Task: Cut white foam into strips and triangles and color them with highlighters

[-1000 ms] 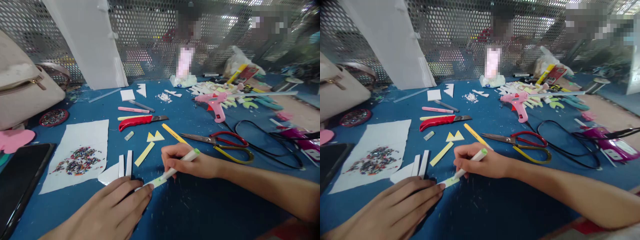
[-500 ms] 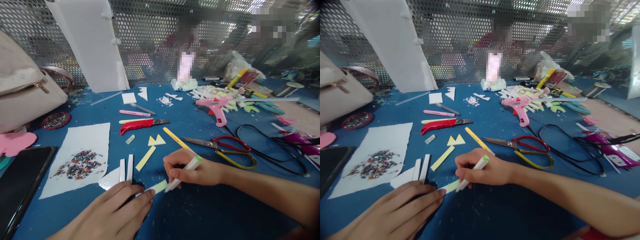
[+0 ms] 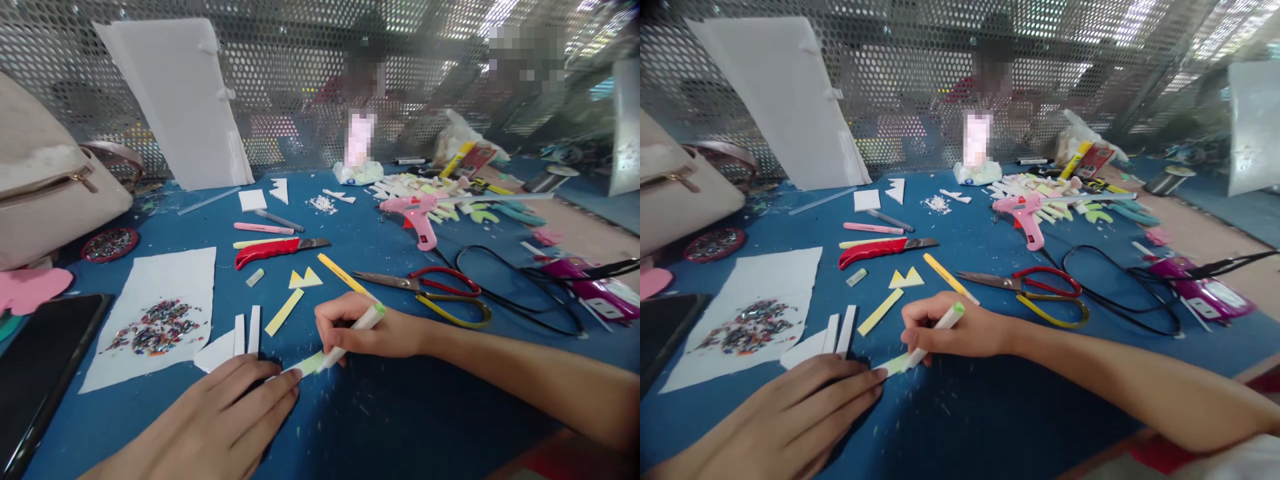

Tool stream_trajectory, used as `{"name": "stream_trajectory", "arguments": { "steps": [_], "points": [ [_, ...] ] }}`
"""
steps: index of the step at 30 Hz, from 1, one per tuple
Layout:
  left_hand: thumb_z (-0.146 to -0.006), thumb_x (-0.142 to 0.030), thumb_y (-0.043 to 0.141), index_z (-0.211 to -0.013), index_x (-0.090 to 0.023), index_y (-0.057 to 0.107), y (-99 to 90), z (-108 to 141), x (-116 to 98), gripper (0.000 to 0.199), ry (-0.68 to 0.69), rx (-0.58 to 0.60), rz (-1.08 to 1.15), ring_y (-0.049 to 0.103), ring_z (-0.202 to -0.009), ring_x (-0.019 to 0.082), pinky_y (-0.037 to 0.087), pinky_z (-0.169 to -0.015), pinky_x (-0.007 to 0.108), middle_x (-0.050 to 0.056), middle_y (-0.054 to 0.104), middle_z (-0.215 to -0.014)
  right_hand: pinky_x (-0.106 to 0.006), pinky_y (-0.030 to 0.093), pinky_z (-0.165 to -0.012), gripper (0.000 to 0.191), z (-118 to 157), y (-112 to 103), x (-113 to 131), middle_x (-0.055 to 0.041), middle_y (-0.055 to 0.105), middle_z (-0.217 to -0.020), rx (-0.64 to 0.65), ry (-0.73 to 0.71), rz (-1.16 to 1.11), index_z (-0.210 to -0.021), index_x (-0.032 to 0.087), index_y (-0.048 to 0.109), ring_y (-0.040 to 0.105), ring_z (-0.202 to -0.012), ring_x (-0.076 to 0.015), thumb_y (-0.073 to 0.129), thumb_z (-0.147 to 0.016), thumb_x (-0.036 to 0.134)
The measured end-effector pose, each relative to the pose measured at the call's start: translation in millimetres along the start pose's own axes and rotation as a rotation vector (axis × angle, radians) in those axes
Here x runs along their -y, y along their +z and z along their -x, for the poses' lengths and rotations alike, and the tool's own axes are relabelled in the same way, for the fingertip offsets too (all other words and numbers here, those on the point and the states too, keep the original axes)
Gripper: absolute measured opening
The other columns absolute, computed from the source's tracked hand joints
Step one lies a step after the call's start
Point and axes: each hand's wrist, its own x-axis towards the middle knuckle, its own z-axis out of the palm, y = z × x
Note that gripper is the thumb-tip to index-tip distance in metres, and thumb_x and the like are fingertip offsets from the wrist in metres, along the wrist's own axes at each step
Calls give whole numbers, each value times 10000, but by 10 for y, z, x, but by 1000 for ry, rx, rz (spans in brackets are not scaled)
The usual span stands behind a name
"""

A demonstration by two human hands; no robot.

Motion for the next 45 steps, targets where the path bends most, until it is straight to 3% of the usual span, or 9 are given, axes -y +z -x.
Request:
{"name": "stream_trajectory", "arguments": {
  "steps": [9,21,29,34,40,45],
  "points": [
    [-1107,-180,284,-1198,-173,709,-6,-8,-9,435,-12,-13,11,654,-1002,199,513,-903,338,-9,727,-1222,-206,384,-548,466,-3,0,-16,-12,591,-678,-12,-45,75,-736,138,561,555,-602,-107,571,-987,530],
    [-1064,-157,416,-1328,-123,628,44,138,-39,341,-6,69,47,654,-1068,230,543,-961,371,64,657,-1349,-211,413,-586,403,-2,44,-15,-20,616,-743,-173,-101,-86,-1010,124,584,578,-647,-109,515,-1020,521],
    [-1097,-193,322,-1386,-197,585,-107,99,-40,391,198,146,-62,566,-1262,171,459,-1097,302,-21,581,-1455,-230,463,-649,355,-6,56,-42,-42,623,-851,-142,-97,-81,-1092,137,573,574,-721,-120,536,-1019,483],
    [-1108,-216,251,-1404,-212,572,-114,84,-47,436,226,171,-77,537,-1307,172,467,-1095,306,-22,554,-1481,-232,463,-686,251,-3,49,6,-41,630,-880,-138,-140,49,-1110,134,594,582,-759,-120,540,-1029,366],
    [-1109,-191,287,-1391,-224,588,-10,96,-78,414,125,112,-15,507,-1349,169,409,-1143,327,-6,509,-1524,-226,454,-673,219,15,36,7,-53,630,-955,-127,-157,158,-1123,142,624,587,-778,-124,565,-1019,325],
    [-1120,-241,272,-1449,-220,526,14,90,-59,416,100,160,-31,522,-1332,172,351,-1170,346,-2,461,-1560,-224,444,-670,208,15,29,-16,-47,628,-966,-121,-159,169,-1136,152,625,577,-775,-121,569,-1018,314]
  ]
}}
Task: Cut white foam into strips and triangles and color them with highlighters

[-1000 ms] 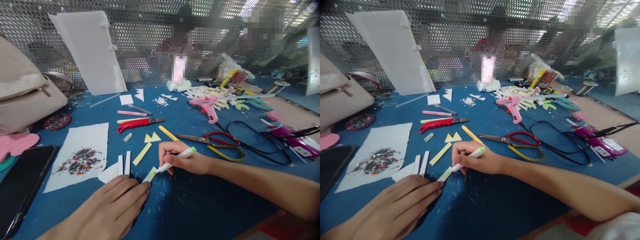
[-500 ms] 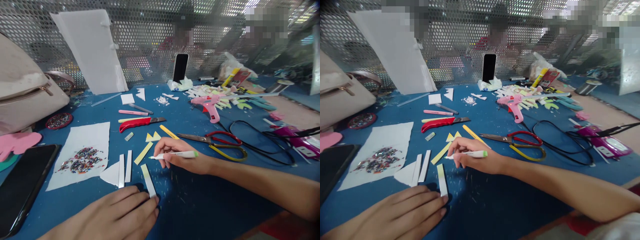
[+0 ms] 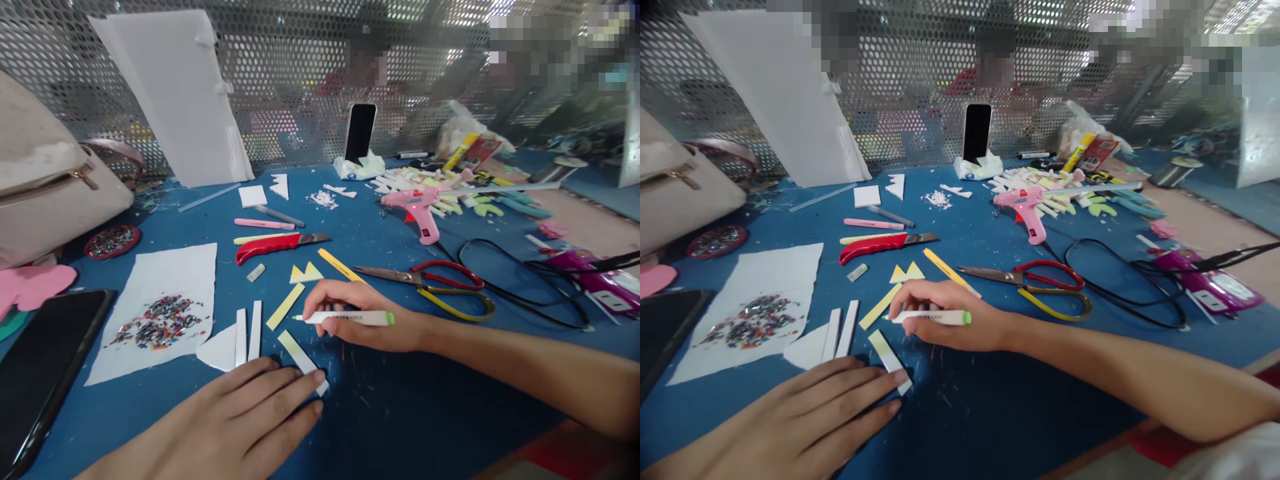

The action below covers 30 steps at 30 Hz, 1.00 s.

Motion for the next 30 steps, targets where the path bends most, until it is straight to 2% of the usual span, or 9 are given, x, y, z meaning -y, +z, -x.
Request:
{"name": "stream_trajectory", "arguments": {
  "steps": [4,10,13,17,24,26,30],
  "points": [
    [-1126,-291,267,-1477,-241,491,-4,-9,13,419,-4,39,-7,514,-1332,161,312,-1181,331,-27,456,-1564,-223,440,-668,202,1,6,-8,-42,618,-966,-16,3,12,-1133,158,628,563,-769,-117,572,-1016,313],
    [-1128,-412,258,-1462,-274,506,-41,-59,14,438,-43,47,5,488,-1324,138,178,-1216,327,-45,471,-1553,-245,474,-716,263,-10,2,22,-74,644,-1010,20,-4,-21,-1173,136,599,599,-836,-143,558,-1017,344],
    [-1126,-433,244,-1477,-262,486,-65,-74,31,459,-34,71,-3,484,-1329,143,236,-1187,316,-39,472,-1553,-257,483,-740,282,-18,3,42,-83,662,-1010,28,-24,-21,-1183,121,591,609,-843,-150,561,-1012,343],
    [-1110,-464,322,-1476,-240,489,-70,-75,34,461,-35,58,-3,514,-1301,155,328,-1140,289,-32,496,-1535,-276,496,-775,287,-15,13,43,-87,663,-1041,15,-23,-61,-1228,138,563,627,-887,-163,547,-1022,339],
    [-1090,-461,410,-1427,-229,547,-71,-70,9,432,-49,25,14,551,-1223,200,359,-1124,331,-41,611,-1405,-311,498,-839,335,-3,23,27,-97,638,-1096,-6,-44,-59,-1289,150,514,627,-963,-185,532,-1028,358],
    [-1081,-464,434,-1414,-226,560,-71,-66,11,428,-52,19,8,540,-1231,216,374,-1113,339,-43,624,-1378,-288,485,-793,307,-3,25,31,-83,616,-1062,-26,-42,-35,-1243,150,528,598,-903,-165,524,-1028,369],
    [-1094,-456,384,-1412,-225,564,-61,-49,23,432,-52,40,2,498,-1298,226,348,-1140,338,-30,606,-1402,-229,406,-629,245,-3,25,32,-13,518,-886,-63,-49,-9,-1017,154,551,454,-694,-107,536,-1013,399]
  ]
}}
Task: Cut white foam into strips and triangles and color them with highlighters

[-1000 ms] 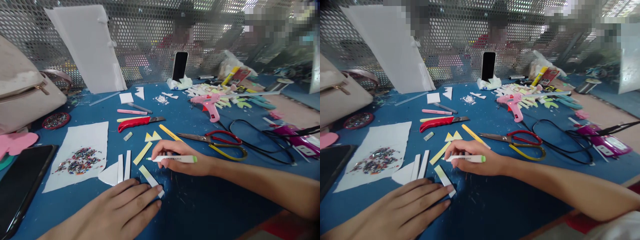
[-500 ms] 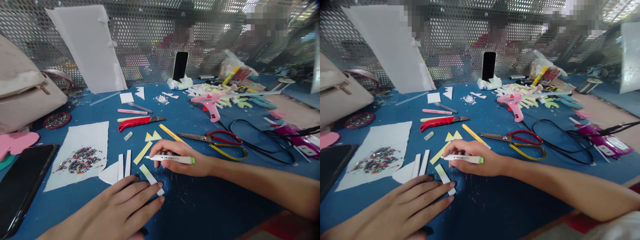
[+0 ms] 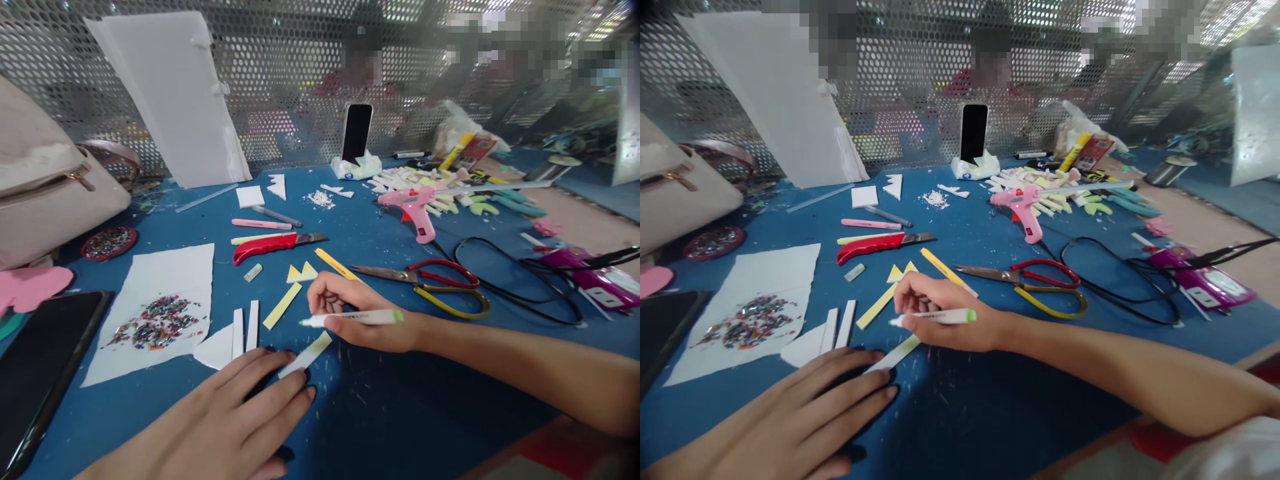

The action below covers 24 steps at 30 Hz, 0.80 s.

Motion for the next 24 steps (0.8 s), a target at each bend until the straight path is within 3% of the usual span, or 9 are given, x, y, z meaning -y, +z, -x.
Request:
{"name": "stream_trajectory", "arguments": {
  "steps": [4,7,11,18,19,20,24],
  "points": [
    [-1113,-426,315,-1408,-239,570,39,3,21,433,-10,-10,1,493,-1320,200,284,-1182,324,-31,590,-1431,-213,348,-548,309,13,-9,-9,16,498,-748,15,36,-32,-883,152,556,433,-607,-90,513,-1027,422],
    [-1109,-424,342,-1371,-235,607,77,-12,41,417,-7,-49,-1,531,-1281,182,292,-1180,305,-23,607,-1417,-197,371,-514,336,30,-9,-15,19,528,-676,-10,76,-110,-841,148,563,505,-563,-86,510,-1032,419],
    [-1121,-382,297,-1362,-201,619,111,-22,67,442,-21,-75,14,537,-1270,157,185,-1230,292,-20,616,-1411,-173,398,-487,353,48,16,-17,15,558,-628,-37,155,-150,-757,145,555,544,-520,-79,556,-1008,394],
    [-1108,-225,340,-1319,-219,649,196,3,72,375,-38,-166,35,523,-1279,128,92,-1261,316,-67,632,-1386,-154,390,-477,324,45,34,17,13,580,-596,-33,218,-81,-752,157,516,555,-515,-80,509,-1011,351],
    [-1108,-214,328,-1328,-220,642,224,4,65,383,-40,-168,31,516,-1290,125,86,-1262,318,-66,626,-1392,-154,381,-473,325,44,29,19,12,582,-592,-29,221,-53,-749,157,516,551,-511,-79,501,-1012,346],
    [-1107,-217,335,-1373,-220,607,254,3,56,380,-10,-92,27,499,-1315,125,90,-1263,315,-64,596,-1430,-154,372,-468,322,43,24,20,11,585,-588,-23,222,-31,-746,156,520,545,-505,-78,503,-1010,341],
    [-1109,-208,315,-1280,-227,667,327,-8,38,392,-93,-250,59,531,-1262,119,116,-1263,317,-84,653,-1342,-149,356,-448,327,40,5,16,15,572,-562,2,221,-63,-726,147,536,525,-475,-72,528,-990,341]
  ]
}}
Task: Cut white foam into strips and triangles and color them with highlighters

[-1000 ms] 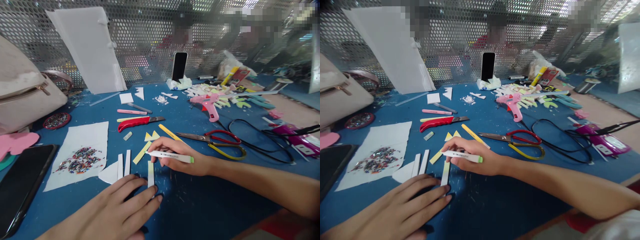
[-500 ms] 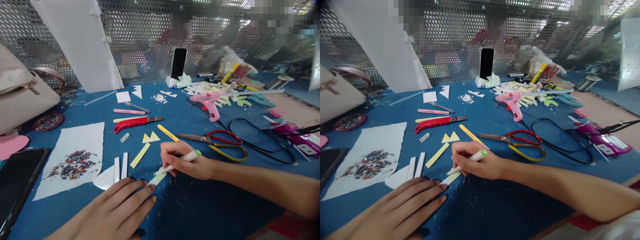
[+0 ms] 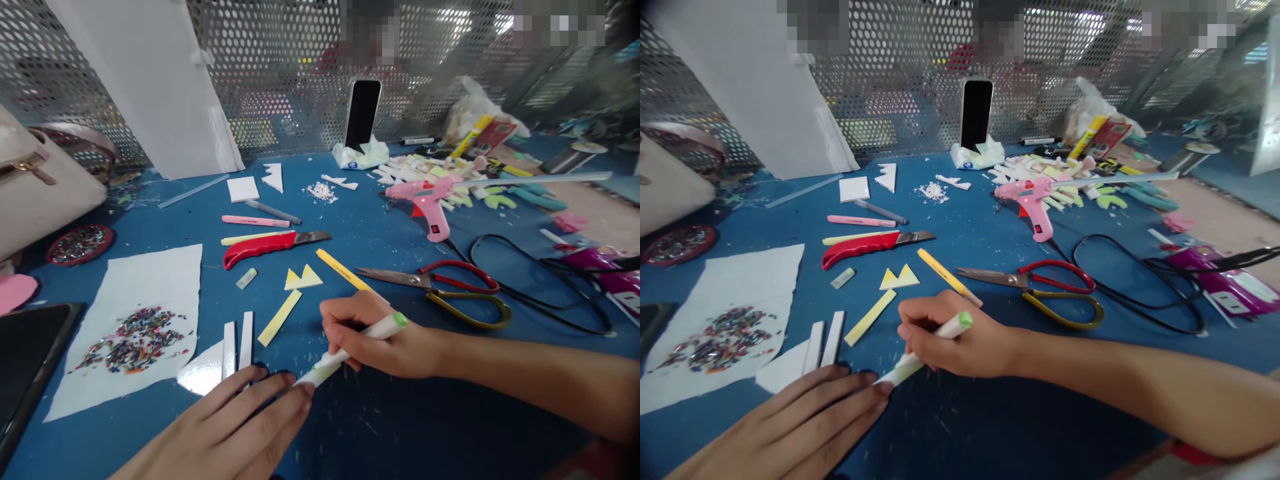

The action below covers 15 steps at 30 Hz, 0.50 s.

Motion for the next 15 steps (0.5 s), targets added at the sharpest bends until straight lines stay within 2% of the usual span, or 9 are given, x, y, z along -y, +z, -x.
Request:
{"name": "stream_trajectory", "arguments": {
  "steps": [1,7,10,13,15],
  "points": [
    [-1109,-210,314,-1273,-229,671,-10,-8,6,393,0,-5,1,535,-1256,118,119,-1262,315,-87,657,-1335,-148,362,-447,339,-1,-3,-1,13,571,-566,4,-1,-22,-719,145,533,530,-471,-71,520,-992,345],
    [-1093,-250,397,-1350,-227,628,-168,-98,61,346,87,175,-36,532,-1262,124,82,-1262,303,-85,631,-1386,-140,379,-461,351,-10,-6,-14,9,576,-565,3,-21,-19,-710,139,542,545,-477,-67,520,-996,342],
    [-1107,-255,341,-1316,-224,655,-125,-66,35,378,54,108,-23,540,-1250,128,117,-1258,300,-70,638,-1376,-130,365,-448,353,-7,-11,-23,14,573,-549,39,-29,-19,-714,142,537,538,-459,-61,506,-1006,338],
    [-1116,-250,265,-1295,-211,666,-67,-18,-2,441,17,35,-7,536,-1250,137,112,-1260,319,-52,636,-1376,-133,384,-465,336,2,-15,-20,7,586,-577,13,-33,-27,-732,141,539,555,-481,-66,521,-1001,342],
    [-1122,-277,260,-1307,-208,657,-82,-25,-10,444,26,69,-14,538,-1244,136,99,-1259,312,-57,637,-1376,-135,373,-454,356,5,-16,-12,9,572,-554,27,-31,-15,-720,140,543,539,-466,-66,517,-1003,354]
  ]
}}
